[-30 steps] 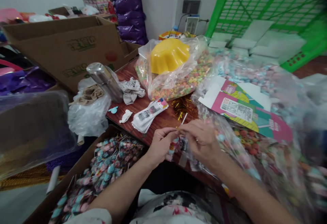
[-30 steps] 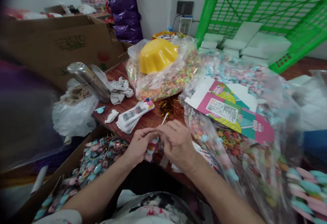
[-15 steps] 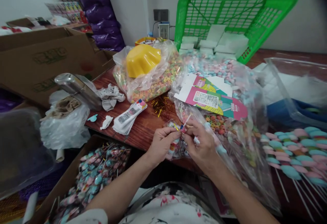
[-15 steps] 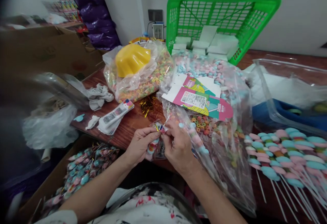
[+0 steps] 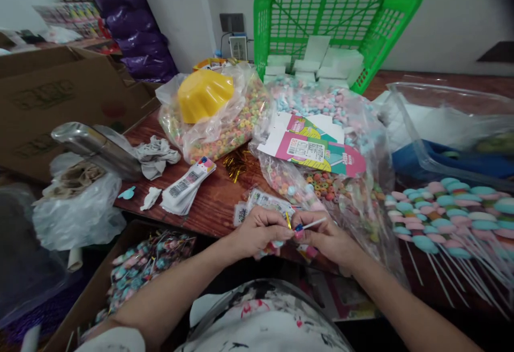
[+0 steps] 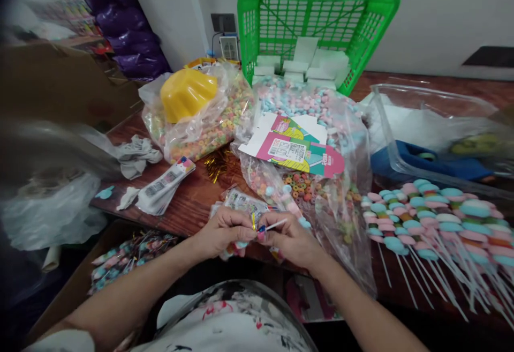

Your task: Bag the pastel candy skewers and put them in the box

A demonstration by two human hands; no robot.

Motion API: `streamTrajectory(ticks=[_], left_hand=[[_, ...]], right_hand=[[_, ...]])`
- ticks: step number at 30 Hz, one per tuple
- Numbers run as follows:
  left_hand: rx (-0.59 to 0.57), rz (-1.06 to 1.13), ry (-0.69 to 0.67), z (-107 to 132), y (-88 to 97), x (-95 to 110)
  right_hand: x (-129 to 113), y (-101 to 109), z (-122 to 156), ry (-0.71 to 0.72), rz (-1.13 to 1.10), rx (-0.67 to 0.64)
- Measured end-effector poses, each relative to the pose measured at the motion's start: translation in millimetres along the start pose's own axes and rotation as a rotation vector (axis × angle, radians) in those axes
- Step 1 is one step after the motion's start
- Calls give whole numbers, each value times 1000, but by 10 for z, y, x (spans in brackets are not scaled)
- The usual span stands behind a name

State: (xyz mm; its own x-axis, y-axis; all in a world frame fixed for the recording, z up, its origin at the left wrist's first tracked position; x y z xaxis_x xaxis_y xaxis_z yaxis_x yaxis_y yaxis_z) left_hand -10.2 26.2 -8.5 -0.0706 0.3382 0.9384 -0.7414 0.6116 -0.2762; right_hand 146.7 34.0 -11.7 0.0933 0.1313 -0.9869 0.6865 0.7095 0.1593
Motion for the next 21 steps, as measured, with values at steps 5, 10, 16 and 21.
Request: streamTrajectory(ticks=[5,10,16,21], left_hand=[[-342,314,299,-3,-102,-83],[-613,209,486,60,-250,90],[-704,6,498,7,-306,160],[-725,-509,173,-104,-292,474]], right_hand=[[-568,-131,297,510,916,-107],[-760,-260,518,672,1158,-258],[-683,-311,535,658,1160,-260],[-595,-376,493,531,1314,-195]])
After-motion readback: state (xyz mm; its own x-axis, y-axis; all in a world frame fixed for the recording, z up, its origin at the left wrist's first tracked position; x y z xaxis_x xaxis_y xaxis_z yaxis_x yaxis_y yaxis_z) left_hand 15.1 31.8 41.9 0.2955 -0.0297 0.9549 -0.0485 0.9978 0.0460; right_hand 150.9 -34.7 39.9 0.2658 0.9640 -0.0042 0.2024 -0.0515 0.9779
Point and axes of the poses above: each hand's wrist, its own z-axis away from the middle knuckle, its own y-axis out of the back of the hand, x = y × z, the point moved 3 cm from there along -z, towards the middle knuckle, and after that the axes turned 14 degrees about -x, right-handed, at the moved point
